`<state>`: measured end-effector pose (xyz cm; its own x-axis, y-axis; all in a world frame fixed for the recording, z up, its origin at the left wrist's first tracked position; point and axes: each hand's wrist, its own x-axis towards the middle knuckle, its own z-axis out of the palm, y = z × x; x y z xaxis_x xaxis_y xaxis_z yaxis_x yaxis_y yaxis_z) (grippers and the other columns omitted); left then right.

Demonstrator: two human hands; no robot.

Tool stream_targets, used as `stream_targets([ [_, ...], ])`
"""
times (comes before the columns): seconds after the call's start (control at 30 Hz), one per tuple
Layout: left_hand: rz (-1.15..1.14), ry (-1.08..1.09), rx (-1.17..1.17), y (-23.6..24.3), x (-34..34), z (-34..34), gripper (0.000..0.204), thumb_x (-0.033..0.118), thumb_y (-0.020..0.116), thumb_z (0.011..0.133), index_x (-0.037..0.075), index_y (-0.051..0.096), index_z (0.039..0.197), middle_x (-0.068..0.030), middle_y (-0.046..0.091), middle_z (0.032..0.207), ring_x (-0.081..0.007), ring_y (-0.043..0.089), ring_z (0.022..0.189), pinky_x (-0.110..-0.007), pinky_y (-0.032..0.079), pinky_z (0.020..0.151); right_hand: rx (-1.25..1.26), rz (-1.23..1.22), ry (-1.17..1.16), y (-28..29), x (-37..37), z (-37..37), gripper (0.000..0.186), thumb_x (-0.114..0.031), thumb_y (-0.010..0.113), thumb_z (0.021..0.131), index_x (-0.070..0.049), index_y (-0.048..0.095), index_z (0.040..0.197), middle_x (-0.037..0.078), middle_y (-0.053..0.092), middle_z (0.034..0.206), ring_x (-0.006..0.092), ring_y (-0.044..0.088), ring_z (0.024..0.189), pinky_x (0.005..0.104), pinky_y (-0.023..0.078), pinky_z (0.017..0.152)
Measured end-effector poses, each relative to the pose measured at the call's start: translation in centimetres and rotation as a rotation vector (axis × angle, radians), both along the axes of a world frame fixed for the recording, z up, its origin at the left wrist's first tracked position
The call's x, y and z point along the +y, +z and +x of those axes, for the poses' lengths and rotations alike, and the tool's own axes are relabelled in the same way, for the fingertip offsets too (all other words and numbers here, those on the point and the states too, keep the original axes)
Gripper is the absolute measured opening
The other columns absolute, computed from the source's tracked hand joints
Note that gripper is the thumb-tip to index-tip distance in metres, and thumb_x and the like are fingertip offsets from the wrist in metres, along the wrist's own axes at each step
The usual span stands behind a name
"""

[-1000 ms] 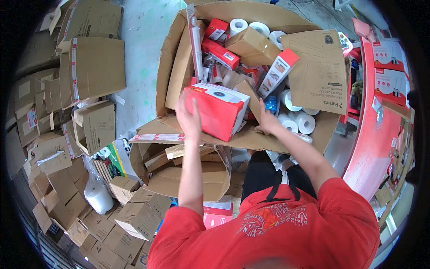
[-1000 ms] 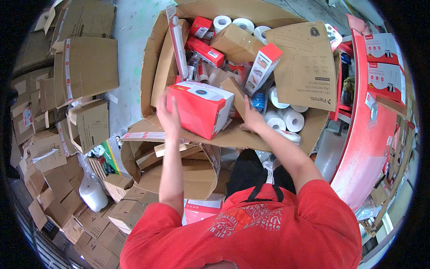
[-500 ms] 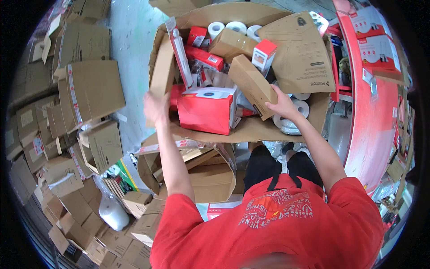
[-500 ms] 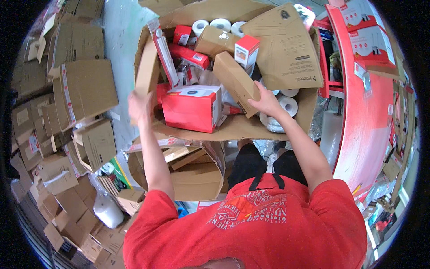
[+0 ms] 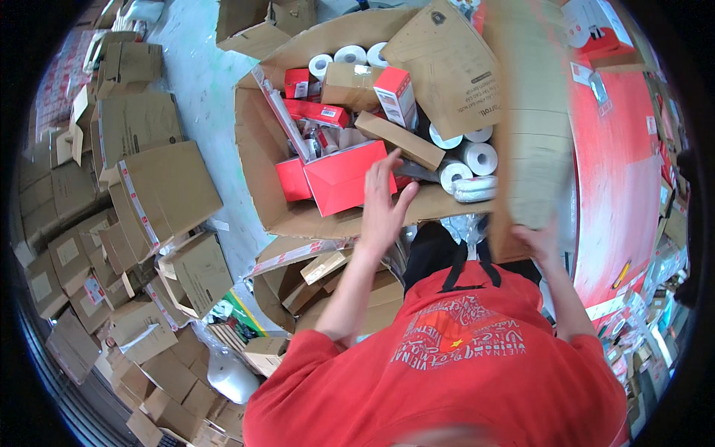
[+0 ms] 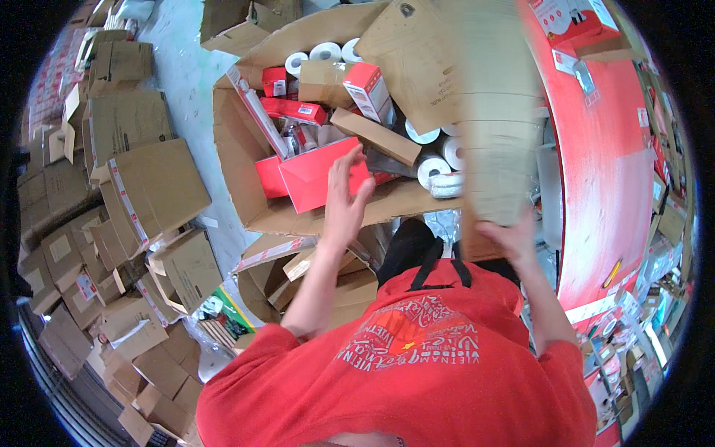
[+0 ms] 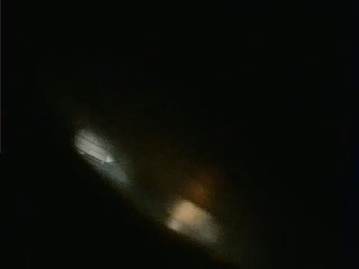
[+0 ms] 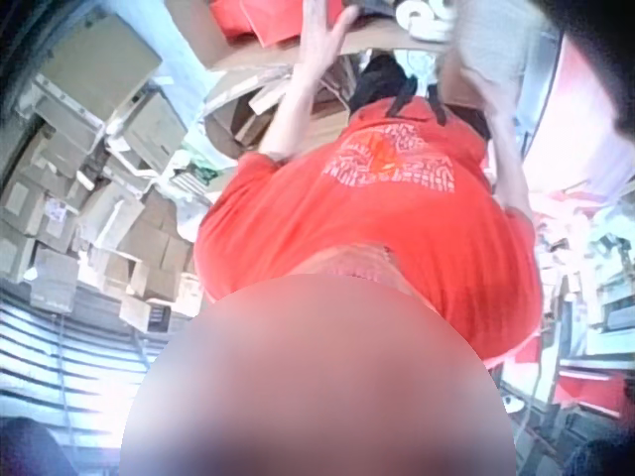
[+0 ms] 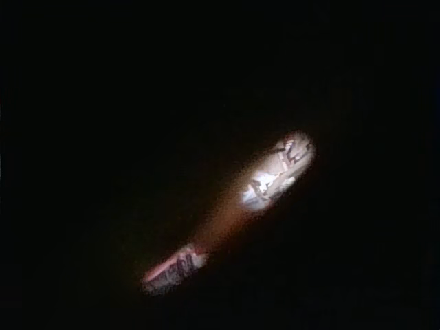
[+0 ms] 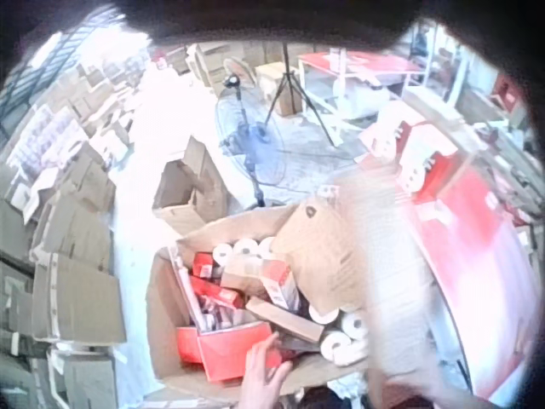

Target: The person packs items into cardboard boxes and pink poly mailers on a red work table. They use a tape dispenser to seal the packages and place shipping labels on them. The person repeatedly retrieves items from a large bin and moves sealed packages aside.

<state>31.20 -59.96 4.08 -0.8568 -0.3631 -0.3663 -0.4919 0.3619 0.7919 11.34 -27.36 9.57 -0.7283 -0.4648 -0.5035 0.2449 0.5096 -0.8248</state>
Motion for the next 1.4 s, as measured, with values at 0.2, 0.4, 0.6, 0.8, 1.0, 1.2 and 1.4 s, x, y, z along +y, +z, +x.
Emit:
stream_targets([
  [0.2,-0.837,-0.639,-0.575,-11.2,-3.4,1.6,0.158,0.065,0.099,0.057,0.031,0.006,0.180,-0.0168,0.001,0.187,-0.0568,0.002,0.167,-0.085,0.010,0.125,0.047,-0.318,-0.873,-0.1,18.0,-5.6,0.075,-0.048,0.060,0.113,-0.004,0.036,0.169,0.015,0.053,0.163,0.0274,0.053,0.151,0.0447,0.040,0.128],
  [0.4,-0.878,-0.556,-0.493,-14.4,-7.4,3.5,0.151,0.079,0.089,0.059,0.041,0.007,0.179,-0.0164,-0.008,0.187,-0.0584,-0.006,0.167,-0.092,0.007,0.120,-0.069,-0.538,-0.591,-1.5,10.2,-13.8,0.069,-0.050,0.052,0.114,-0.008,0.043,0.168,0.015,0.056,0.162,0.0291,0.055,0.149,0.0442,0.044,0.122],
  [0.6,-0.777,-0.466,-0.529,-10.6,-10.6,4.5,0.147,0.070,0.094,0.059,0.042,0.013,0.178,-0.0213,0.008,0.185,-0.0605,0.014,0.163,-0.082,0.025,0.122,0.078,-0.135,0.554,-10.0,-8.8,-4.6,0.046,-0.023,0.073,0.105,-0.006,0.067,0.147,0.008,0.078,0.116,0.0168,0.074,0.110,0.0360,0.059,0.095],
  [0.8,-0.194,0.332,-0.070,-1.9,-17.9,15.4,0.112,0.038,0.087,0.086,0.018,0.026,0.177,-0.0222,0.034,0.174,-0.0374,0.042,0.157,-0.052,0.036,0.128,0.687,0.251,0.887,-18.4,-18.7,-1.0,0.050,-0.029,0.087,0.089,0.001,0.068,0.123,0.018,0.070,0.115,0.0389,0.069,0.115,0.0460,0.060,0.096],
  [1.0,0.335,1.161,0.145,1.9,-24.1,27.7,0.060,0.025,0.067,0.111,0.003,0.047,0.162,-0.0120,0.061,0.154,-0.0234,0.058,0.143,-0.041,0.047,0.120,0.849,0.528,0.944,-25.9,-23.0,0.4,0.072,-0.037,0.098,0.073,-0.001,0.064,0.126,0.013,0.071,0.114,0.0377,0.070,0.115,0.0472,0.063,0.096],
  [1.2,-0.338,0.765,0.106,-4.1,-20.4,22.2,0.099,0.010,0.079,0.102,0.009,0.015,0.178,-0.0199,0.041,0.173,-0.0286,0.047,0.155,-0.043,0.042,0.125,0.667,0.536,0.970,-25.1,-25.0,0.3,0.065,-0.036,0.095,0.077,-0.004,0.065,0.125,0.018,0.075,0.120,0.0413,0.072,0.116,0.0496,0.063,0.094],
  [1.4,-0.782,0.618,-0.004,-5.3,-18.5,16.2,0.082,0.005,0.069,0.105,0.015,0.029,0.176,-0.0263,0.043,0.171,-0.0421,0.044,0.158,-0.049,0.044,0.123,0.341,0.359,0.664,-17.6,-23.1,-0.4,0.062,-0.040,0.089,0.083,-0.002,0.065,0.125,0.024,0.078,0.115,0.0445,0.075,0.111,0.0521,0.059,0.096],
])
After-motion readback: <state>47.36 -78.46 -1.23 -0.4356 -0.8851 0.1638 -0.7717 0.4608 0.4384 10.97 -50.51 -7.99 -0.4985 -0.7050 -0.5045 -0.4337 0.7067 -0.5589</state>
